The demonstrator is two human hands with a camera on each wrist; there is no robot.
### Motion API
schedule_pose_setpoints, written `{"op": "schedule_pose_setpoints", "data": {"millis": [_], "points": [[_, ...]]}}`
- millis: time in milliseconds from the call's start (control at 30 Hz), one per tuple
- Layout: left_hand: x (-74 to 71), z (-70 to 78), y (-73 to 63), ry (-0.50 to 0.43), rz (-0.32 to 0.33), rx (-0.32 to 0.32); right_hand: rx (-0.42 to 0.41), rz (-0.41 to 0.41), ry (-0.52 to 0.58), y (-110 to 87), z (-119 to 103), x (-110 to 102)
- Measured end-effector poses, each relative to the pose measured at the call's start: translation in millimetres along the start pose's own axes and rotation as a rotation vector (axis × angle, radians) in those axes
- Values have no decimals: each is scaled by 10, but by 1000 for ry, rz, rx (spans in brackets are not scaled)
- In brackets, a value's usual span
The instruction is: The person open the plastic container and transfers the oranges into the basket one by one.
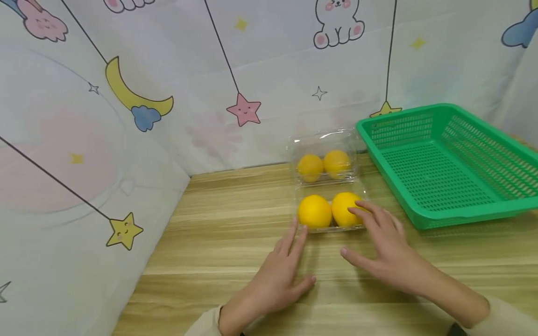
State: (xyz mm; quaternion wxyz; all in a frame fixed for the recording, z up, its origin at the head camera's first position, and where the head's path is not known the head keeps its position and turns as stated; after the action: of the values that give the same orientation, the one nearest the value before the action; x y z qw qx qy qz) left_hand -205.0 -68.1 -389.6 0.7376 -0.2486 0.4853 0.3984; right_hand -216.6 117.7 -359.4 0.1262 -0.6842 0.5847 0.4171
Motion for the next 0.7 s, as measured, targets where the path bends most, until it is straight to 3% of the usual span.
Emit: {"op": "schedule_pose_setpoints", "data": {"millis": [500, 700], "points": [[47, -6, -23, 42, 4, -39, -173, -1, -147, 308, -257, 209], [65, -33, -23, 121, -7, -67, -215, 13, -189, 415, -313, 268]]}}
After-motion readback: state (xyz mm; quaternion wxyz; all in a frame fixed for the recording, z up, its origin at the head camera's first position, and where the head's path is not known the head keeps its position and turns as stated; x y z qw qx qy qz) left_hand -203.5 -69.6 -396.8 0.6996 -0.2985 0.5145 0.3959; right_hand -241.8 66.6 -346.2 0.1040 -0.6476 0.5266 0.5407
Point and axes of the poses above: each hand's wrist, its own y-axis towards the middle knuckle, its own x-axis out of the palm, z = x × y, the point moved 10 cm from there along y, towards the middle knuckle, and after that the axes turned 1 degree about x, right-handed, at the moved point
